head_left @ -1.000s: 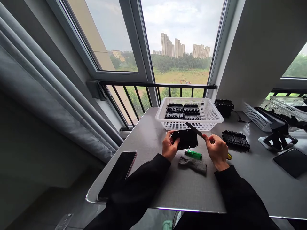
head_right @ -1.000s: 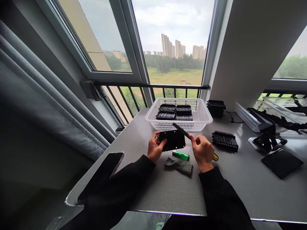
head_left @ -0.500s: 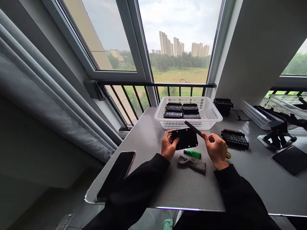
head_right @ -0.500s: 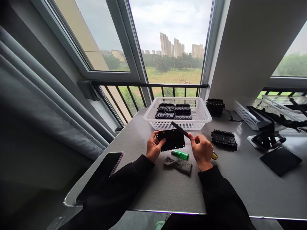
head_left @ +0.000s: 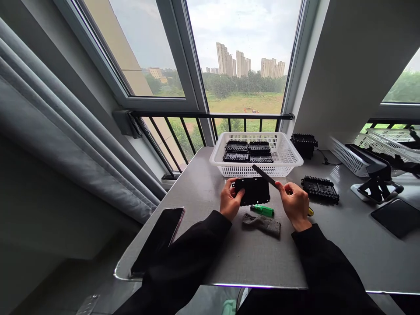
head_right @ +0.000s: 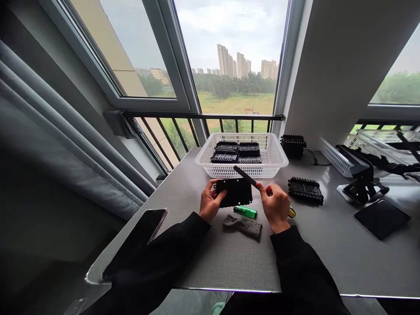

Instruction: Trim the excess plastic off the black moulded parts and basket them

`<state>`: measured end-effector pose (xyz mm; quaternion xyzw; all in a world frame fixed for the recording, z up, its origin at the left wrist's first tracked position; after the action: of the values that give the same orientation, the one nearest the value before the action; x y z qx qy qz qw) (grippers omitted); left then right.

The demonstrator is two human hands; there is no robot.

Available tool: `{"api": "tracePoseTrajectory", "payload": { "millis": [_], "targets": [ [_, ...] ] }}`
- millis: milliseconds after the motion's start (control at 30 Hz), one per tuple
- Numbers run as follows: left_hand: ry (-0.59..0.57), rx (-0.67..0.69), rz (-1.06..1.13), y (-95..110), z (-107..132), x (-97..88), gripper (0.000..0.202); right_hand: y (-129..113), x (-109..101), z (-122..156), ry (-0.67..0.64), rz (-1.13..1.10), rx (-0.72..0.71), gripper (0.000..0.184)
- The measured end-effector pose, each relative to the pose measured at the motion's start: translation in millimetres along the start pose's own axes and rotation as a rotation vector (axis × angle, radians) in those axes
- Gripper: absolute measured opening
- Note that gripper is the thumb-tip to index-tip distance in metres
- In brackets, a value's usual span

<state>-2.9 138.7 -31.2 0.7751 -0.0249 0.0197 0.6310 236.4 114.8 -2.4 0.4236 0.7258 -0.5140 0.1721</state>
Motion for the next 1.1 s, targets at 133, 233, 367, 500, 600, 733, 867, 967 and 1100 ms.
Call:
{"api": "tracePoseTrajectory", "payload": {
  "millis": [133,233,367,500,600,733,867,967,1100],
  "targets": [
    [-0.033,-0.001,-0.013,0.0,0.4,1.7,0.034,-10.5,10.6,4.7,-0.046,-0.018,-0.078,0.058],
    [-0.025,0.011,-0.015,-0.4,0.0,0.3,0.035,-2.3,6.6,3.0,-0.017,0.002,-0.016,0.056],
    [-0.015,0.028,-0.043,-1.8,-0.9,-0.8,0.033,2.8,0.6,1.6,0.014,0.000,0.019,0.056],
    [-0.025,0.005,-0.050,-3.6,0.5,0.7,0.034,-18.4,14.8,8.1,-0.082,-0.050,-0.145,0.057],
    [-0.028,-0.017,-0.037,-3.3,1.6,1.6,0.036,-22.8,19.4,10.1,-0.112,-0.053,-0.192,0.057],
    [-0.022,-0.030,0.016,-3.7,0.8,1.8,0.038,-7.6,6.1,5.6,-0.009,-0.002,-0.087,0.057],
    [-0.038,-0.014,0.001,-2.9,1.8,4.4,0.037,-19.7,8.2,9.9,-0.014,-0.030,-0.173,0.056],
    [-0.053,-0.005,-0.005,-0.3,4.2,6.8,0.035,-31.5,17.8,14.6,-0.081,-0.038,-0.246,0.056],
    [-0.034,-0.029,0.037,1.6,5.3,5.2,0.040,-15.5,9.2,7.6,-0.038,0.012,-0.127,0.056]
  ]
}}
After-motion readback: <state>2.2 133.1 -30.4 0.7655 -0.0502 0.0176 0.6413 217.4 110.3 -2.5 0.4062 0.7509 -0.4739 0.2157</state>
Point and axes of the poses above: each hand's wrist, its own z-axis away from the middle knuckle, its own x-axis out of the palm, y = z × x, the point moved 8 cm from there along -z, towards the middle knuckle, and after that the axes turned 10 degrees about -y, right-handed, at the moved point
